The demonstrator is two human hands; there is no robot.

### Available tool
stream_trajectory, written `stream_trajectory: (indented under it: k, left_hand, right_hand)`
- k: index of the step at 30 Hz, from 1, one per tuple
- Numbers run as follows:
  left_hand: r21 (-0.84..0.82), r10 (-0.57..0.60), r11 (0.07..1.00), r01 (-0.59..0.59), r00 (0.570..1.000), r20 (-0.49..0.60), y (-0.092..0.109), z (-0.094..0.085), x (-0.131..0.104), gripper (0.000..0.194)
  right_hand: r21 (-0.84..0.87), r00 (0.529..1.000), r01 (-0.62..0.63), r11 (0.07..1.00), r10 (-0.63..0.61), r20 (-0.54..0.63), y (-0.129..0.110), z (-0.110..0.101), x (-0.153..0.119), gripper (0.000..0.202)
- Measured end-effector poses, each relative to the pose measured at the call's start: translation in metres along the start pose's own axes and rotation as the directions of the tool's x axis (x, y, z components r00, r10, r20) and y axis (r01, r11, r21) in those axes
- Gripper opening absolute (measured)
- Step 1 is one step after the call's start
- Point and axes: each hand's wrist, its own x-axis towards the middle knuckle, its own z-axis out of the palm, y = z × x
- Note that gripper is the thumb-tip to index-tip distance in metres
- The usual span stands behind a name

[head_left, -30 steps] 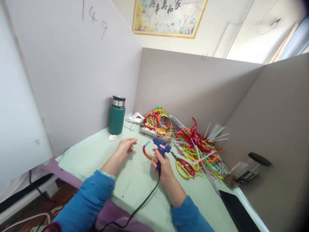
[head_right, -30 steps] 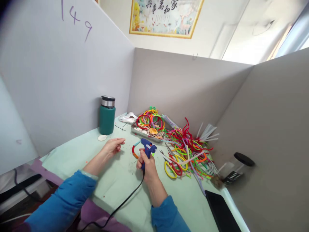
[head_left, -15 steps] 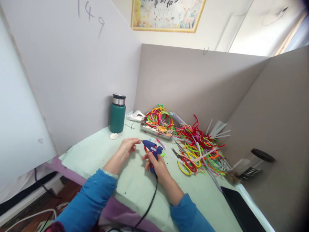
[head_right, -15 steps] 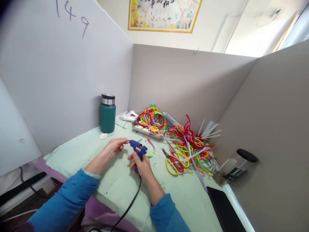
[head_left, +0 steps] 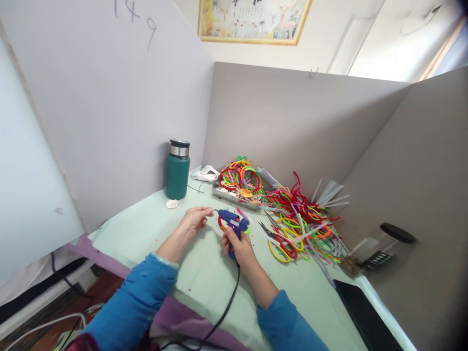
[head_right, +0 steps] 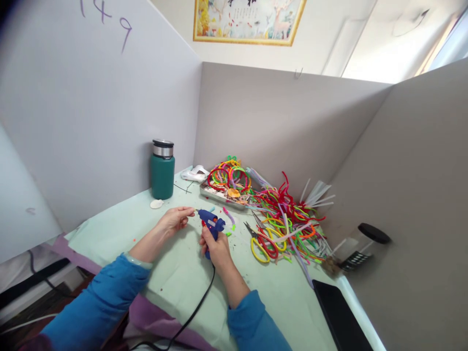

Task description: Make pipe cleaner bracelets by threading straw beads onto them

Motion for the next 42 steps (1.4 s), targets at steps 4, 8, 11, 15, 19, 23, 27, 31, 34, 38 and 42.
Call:
stream_trajectory:
  k: [4, 8, 11, 15, 19, 23, 27, 31, 34, 38, 42]
  left_hand:
    - [-0.001, 0.0, 1.0, 0.0, 1.0, -0.007, 0.0, 0.001, 0.0, 0.033]
    - [0.001, 0.004, 1.0, -0.004, 1.0, 0.0, 0.0, 0.001, 0.001, 0.032]
    - [0.014, 0.007, 1.0, -0.007, 1.0, -0.002, 0.0, 0.0, 0.001, 0.033]
    - [0.019, 0.014, 1.0, -0.014, 1.0, -0.015, 0.001, 0.0, 0.0, 0.035]
    - [0.031, 0.023, 0.999, -0.023, 1.0, -0.012, 0.0, 0.001, -0.001, 0.037]
    - [0.052, 0.035, 0.998, -0.035, 0.999, -0.003, -0.001, 0.001, 0.001, 0.04]
    - [0.071, 0.035, 0.997, -0.032, 0.999, -0.041, -0.002, 0.0, 0.003, 0.039]
    - [0.127, 0.046, 0.991, -0.039, 0.998, -0.05, -0.002, 0.001, 0.003, 0.034]
    - [0.145, 0.049, 0.989, -0.039, 0.997, -0.064, -0.001, 0.002, 0.002, 0.032]
    - [0.163, 0.055, 0.986, -0.043, 0.996, -0.066, -0.001, 0.002, 0.001, 0.032]
    - [0.169, 0.062, 0.984, -0.05, 0.996, -0.064, -0.002, 0.001, 0.002, 0.033]
  right_hand:
    - [-0.003, 1.0, -0.002, 1.0, 0.002, -0.005, 0.002, 0.0, 0.001, 0.05]
    - [-0.023, 1.0, 0.005, 1.0, -0.005, -0.001, 0.005, -0.001, 0.002, 0.052]
    - [-0.035, 1.0, 0.013, 0.999, -0.013, -0.023, 0.005, -0.001, 0.002, 0.051]
    - [-0.046, 0.999, 0.021, 0.999, -0.023, -0.032, 0.006, -0.001, 0.002, 0.05]
    - [-0.078, 0.999, 0.033, 0.996, -0.033, -0.001, 0.008, -0.002, 0.003, 0.052]
    - [-0.1, 0.999, 0.038, 0.994, -0.04, -0.02, 0.009, -0.003, 0.004, 0.052]
    - [-0.124, 0.999, 0.047, 0.991, -0.048, -0.004, 0.011, -0.003, 0.004, 0.054]
    - [-0.164, 0.998, 0.055, 0.985, -0.061, -0.028, 0.012, -0.004, 0.004, 0.055]
    - [-0.194, 0.998, 0.062, 0.979, -0.067, -0.02, 0.01, -0.005, 0.003, 0.056]
    - [-0.236, 0.998, 0.065, 0.97, -0.062, 0.017, 0.007, -0.005, 0.002, 0.057]
    - [-0.279, 0.997, 0.079, 0.957, -0.078, 0.013, 0.007, -0.005, 0.002, 0.057]
